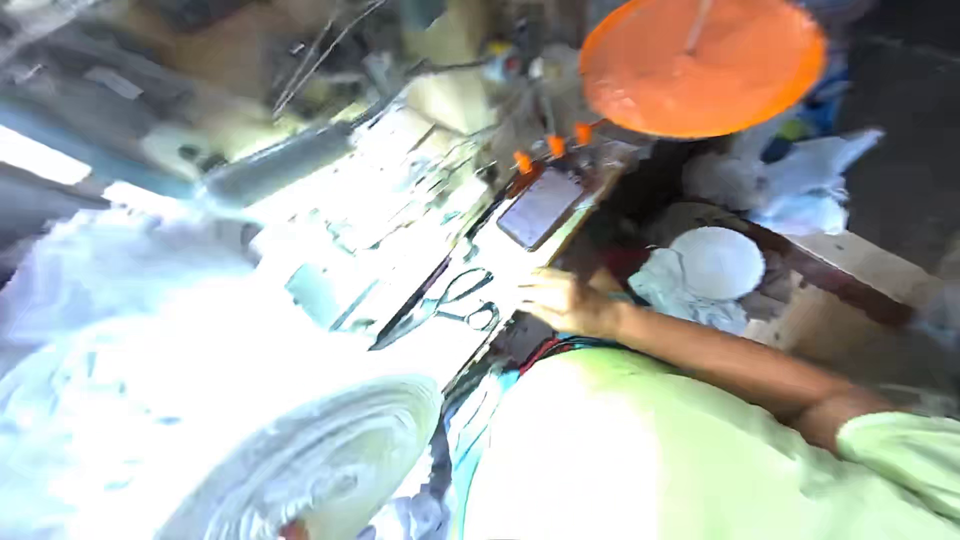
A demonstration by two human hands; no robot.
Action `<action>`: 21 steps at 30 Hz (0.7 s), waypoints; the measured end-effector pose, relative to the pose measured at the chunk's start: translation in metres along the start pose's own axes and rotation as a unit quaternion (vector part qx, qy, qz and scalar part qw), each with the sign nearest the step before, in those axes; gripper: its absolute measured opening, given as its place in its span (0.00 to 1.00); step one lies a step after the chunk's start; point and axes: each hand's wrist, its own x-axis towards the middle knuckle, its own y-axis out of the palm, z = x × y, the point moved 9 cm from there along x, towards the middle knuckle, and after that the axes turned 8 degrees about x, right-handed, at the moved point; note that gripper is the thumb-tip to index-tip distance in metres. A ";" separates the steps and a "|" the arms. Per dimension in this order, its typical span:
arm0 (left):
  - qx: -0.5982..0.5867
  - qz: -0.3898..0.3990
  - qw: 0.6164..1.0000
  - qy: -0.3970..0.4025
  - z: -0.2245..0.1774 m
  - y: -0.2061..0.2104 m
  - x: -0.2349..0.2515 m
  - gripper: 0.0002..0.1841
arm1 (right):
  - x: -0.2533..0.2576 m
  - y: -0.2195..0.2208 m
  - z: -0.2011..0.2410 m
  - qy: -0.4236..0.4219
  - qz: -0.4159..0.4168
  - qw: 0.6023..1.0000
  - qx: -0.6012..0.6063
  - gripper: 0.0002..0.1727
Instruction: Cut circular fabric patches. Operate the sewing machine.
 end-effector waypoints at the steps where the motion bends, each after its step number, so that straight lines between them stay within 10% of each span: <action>1: 0.002 -0.043 0.999 -0.016 0.009 -0.018 -0.001 0.17 | 0.007 -0.003 -0.001 0.022 0.005 1.000 0.014 0.10; 12: -0.033 -0.042 0.978 -0.203 0.069 0.026 0.022 0.09 | 0.088 0.096 0.011 0.127 0.355 0.919 -0.115 0.22; 21: -0.059 0.036 0.970 -0.231 0.078 0.052 0.045 0.11 | 0.043 0.031 -0.002 0.260 0.425 0.865 0.061 0.06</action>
